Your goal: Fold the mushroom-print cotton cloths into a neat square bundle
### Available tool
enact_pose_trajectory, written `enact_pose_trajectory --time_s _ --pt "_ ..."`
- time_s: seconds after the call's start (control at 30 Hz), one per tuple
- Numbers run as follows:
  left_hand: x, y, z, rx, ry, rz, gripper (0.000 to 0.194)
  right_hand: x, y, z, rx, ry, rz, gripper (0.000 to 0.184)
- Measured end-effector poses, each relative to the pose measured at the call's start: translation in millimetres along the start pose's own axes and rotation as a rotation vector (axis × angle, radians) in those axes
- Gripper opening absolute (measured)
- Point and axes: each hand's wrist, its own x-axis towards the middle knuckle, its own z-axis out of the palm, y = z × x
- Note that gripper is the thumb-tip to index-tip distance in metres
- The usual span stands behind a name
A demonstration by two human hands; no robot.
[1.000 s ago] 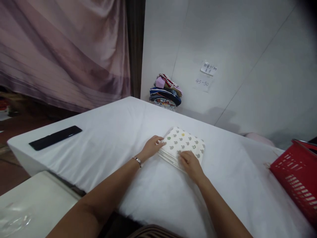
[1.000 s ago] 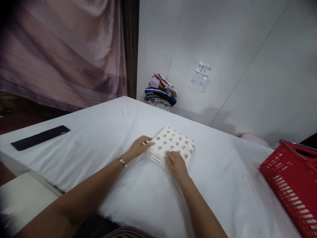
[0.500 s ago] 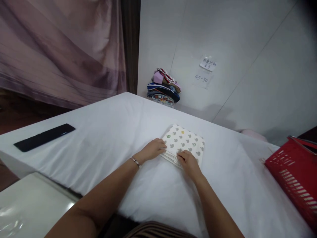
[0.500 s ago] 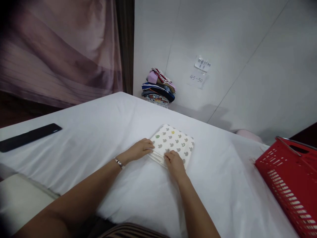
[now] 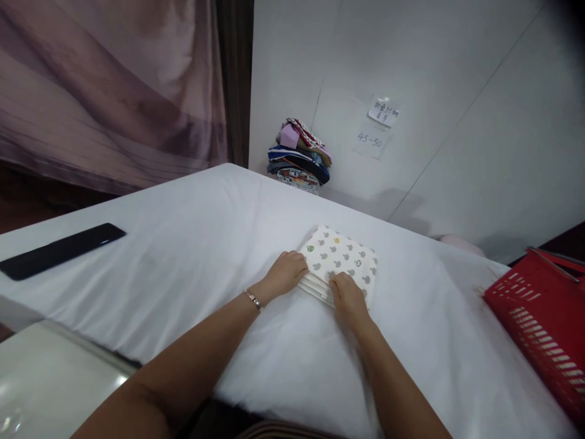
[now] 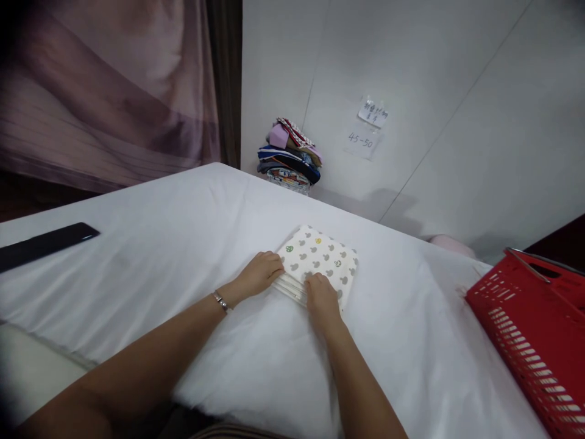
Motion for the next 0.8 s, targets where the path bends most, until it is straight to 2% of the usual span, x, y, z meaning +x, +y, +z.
enact_pose_trajectory --time_s 0.1,0.33,0.5,0.6,0.8 --pt "-3.0 1.7 -3.2 -0.031 0.022 0.031 0.024 -5.5 -0.4 -2.3 0.01 0.037 -0.056 0.024" --pt "-6.2 -3.8 -3.7 -0.077 -0.016 0.086 0.029 -8.0 0.0 -4.2 -0.007 0.007 -0.117 0.022" --pt "-6.9 -6.4 -6.4 -0.134 -0.066 0.107 0.019 -8.3 -2.0 -8.9 0.049 -0.018 -0.13 0.02" --pt "-7.7 -9.0 -4.4 -0.149 -0.051 0.097 0.012 -8.6 -3.3 -12.2 0.109 -0.032 -0.121 0.02" --pt "-7.3 -11.2 1.7 -0.148 -0.027 0.094 0.018 -9.7 -1.8 -14.3 0.193 -0.044 -0.094 0.021"
